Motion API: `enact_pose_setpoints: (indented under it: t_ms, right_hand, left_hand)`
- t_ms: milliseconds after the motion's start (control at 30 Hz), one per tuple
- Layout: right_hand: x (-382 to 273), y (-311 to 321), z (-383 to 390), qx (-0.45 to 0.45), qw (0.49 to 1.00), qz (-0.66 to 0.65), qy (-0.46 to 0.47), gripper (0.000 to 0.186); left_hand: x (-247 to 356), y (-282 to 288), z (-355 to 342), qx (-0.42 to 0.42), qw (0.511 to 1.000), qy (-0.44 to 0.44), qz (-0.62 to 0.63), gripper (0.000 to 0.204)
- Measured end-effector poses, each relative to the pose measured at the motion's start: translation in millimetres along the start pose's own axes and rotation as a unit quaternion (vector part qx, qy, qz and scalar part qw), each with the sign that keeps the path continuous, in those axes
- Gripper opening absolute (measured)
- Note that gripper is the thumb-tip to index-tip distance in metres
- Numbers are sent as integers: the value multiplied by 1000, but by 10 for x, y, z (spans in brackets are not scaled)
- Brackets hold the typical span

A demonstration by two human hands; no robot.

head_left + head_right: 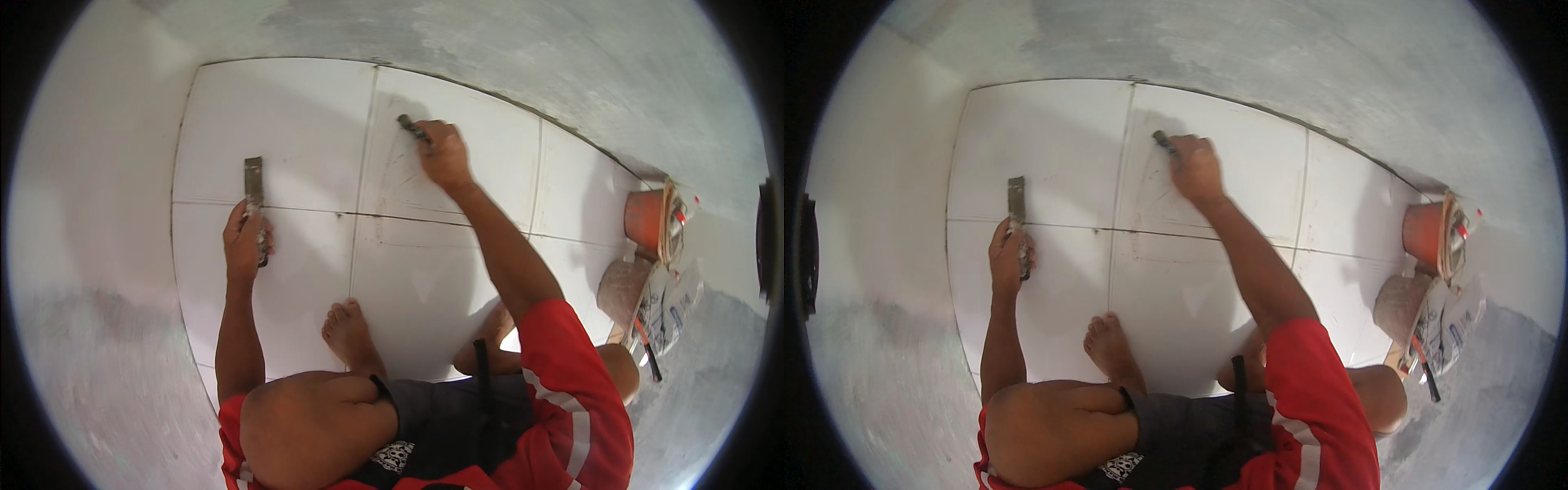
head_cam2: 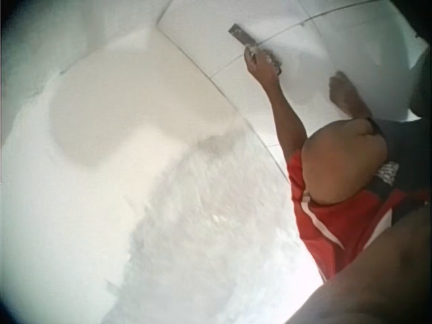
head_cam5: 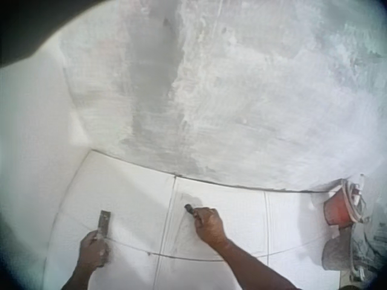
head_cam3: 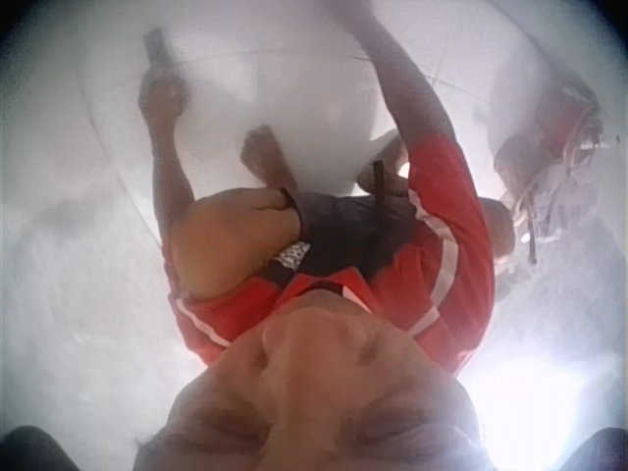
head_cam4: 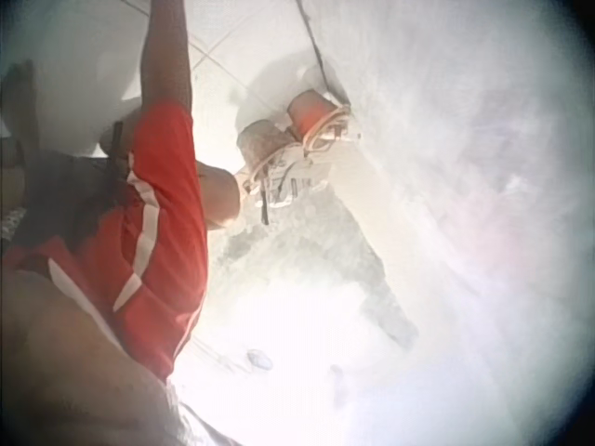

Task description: The person kneels on a tiled floor and uses a small trowel to apply grout from a bucket into the gaps between white floor tiles. They repeatedly scoop grout and spread it along the seams, smoothing the surface with the tool.

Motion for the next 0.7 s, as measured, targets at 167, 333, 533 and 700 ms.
enact_pose_setpoints:
  t_ms: [167,333,533,700]
  right_hand:
    - [-279,-272,1110,-101,987,-119,39,35]
    - [488,185,1577,55,949,-170,-261,28]
    - [1563,1133,1956,220,826,-1,-518,23]
    - [963,489,2001,194,922,70,-328,31]
  left_hand:
    - [3,-33,28,7,999,-13,-28,40]
    - [14,7,55,12,1000,0,-19,41]
    - [25,28,69,10,1000,10,-11,44]
    - [49,52,108,-3,1000,-7,-5,43]
Point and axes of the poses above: each hand's wrist, its own z-axis away from the middle knuckle, its own y-axis out of the back of the hand, x = y × z, the point moved 1 cm from there along -z, towards the middle knuckle, and after that the axes turned 15 degrees about -y, right-handed, at the moved point
